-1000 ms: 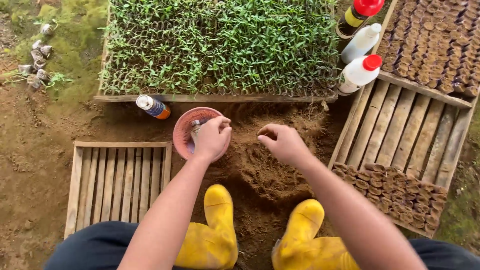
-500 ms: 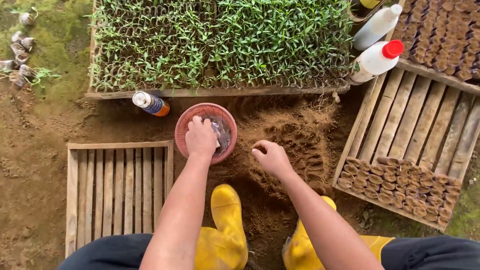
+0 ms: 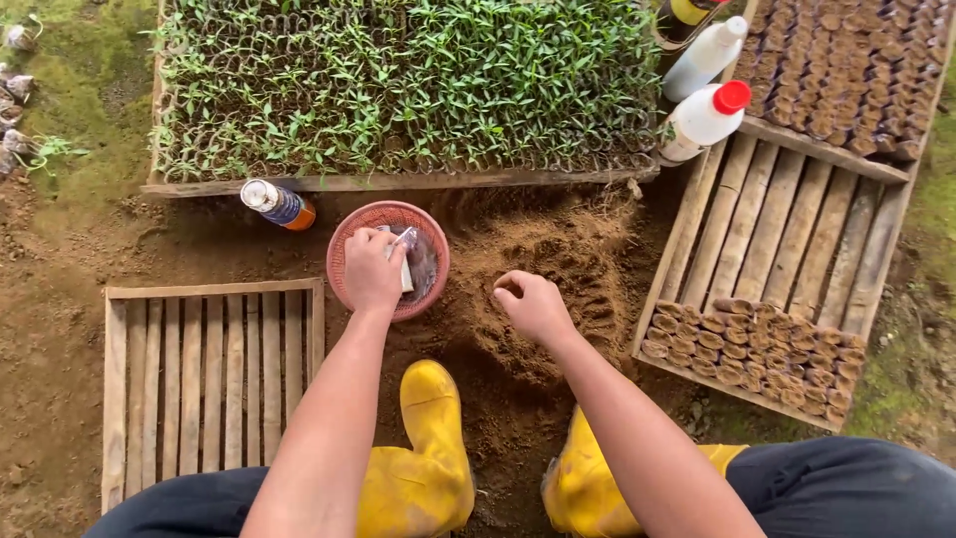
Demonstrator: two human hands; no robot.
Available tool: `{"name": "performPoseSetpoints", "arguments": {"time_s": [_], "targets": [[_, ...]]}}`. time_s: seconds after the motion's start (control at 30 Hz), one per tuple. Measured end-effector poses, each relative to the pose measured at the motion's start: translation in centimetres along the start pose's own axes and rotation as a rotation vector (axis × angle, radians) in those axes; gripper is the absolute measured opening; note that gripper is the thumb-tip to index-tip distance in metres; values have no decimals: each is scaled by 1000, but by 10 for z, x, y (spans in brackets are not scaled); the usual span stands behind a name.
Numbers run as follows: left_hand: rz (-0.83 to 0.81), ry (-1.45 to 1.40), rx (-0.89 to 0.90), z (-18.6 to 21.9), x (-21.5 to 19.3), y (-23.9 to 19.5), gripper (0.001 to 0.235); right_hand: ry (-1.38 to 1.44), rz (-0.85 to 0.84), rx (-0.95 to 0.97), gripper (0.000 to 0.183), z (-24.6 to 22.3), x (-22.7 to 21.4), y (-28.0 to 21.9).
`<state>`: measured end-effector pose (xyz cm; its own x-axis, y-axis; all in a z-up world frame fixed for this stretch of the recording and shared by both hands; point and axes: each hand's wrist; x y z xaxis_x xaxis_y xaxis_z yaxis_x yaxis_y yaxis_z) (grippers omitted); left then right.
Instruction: Preparing soil plugs by packing fibrous soil medium into small cylindrical containers for seedlings.
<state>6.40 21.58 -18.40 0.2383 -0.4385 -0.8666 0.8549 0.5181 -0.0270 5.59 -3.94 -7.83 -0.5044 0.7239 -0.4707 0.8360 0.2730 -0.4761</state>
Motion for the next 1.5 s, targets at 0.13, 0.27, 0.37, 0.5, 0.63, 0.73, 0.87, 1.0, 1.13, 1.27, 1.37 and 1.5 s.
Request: {"name": "performPoseSetpoints", "arguments": {"time_s": [0.13, 0.27, 0.37, 0.5, 0.63, 0.73, 0.87, 1.0, 1.13, 1.27, 1.37, 1.5], "targets": [[-188, -148, -270, 49, -24, -25, 13, 15, 42, -47, 23, -18, -16, -7], [-434, -860, -597, 115, -87, -89, 4, 236, 28, -88, 27, -37, -32, -27], [-495, -946, -635, 140, -115, -129, 3, 484, -8, -91, 33, -48, -43, -51], [-603, -1104, -783, 146, -104, -155, 11, 603, 10, -53, 39, -69, -63, -92], [-669, -1151, -790, 160, -95, -161, 10, 606, 50, -10, 44, -58, -64, -112], [-691, -1223, -779, 166, -78, -161, 10, 574, 180, -69, 36, -42, -60, -105], [-749, -1228, -730, 177, -75, -157, 12, 454, 257, -117, 12, -31, -65, -95], [-683, -1154, -637, 185, -87, -147, 6, 175, 128, -165, 8, -28, -71, -78], [-641, -1089, -574, 170, -75, -140, 5, 222, 94, -162, 8, -38, -80, -77], [-652, -1227, -646, 168, -72, -138, 7, 490, 79, -221, 24, -34, -77, -73], [-639, -1315, -654, 157, -56, -136, 8, 554, 88, -237, 18, -30, -67, -73], [-531, -1216, -487, 179, -80, -141, 15, 482, 193, -247, 3, -33, -67, -75]]}}
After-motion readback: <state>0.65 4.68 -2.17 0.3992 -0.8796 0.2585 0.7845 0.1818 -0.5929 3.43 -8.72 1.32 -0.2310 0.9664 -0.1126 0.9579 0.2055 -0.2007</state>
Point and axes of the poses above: each hand's wrist, its own y-axis towards the middle knuckle, its own x-axis out of the palm, z = x × y, and after that the axes turned 13 degrees about -x, right-handed
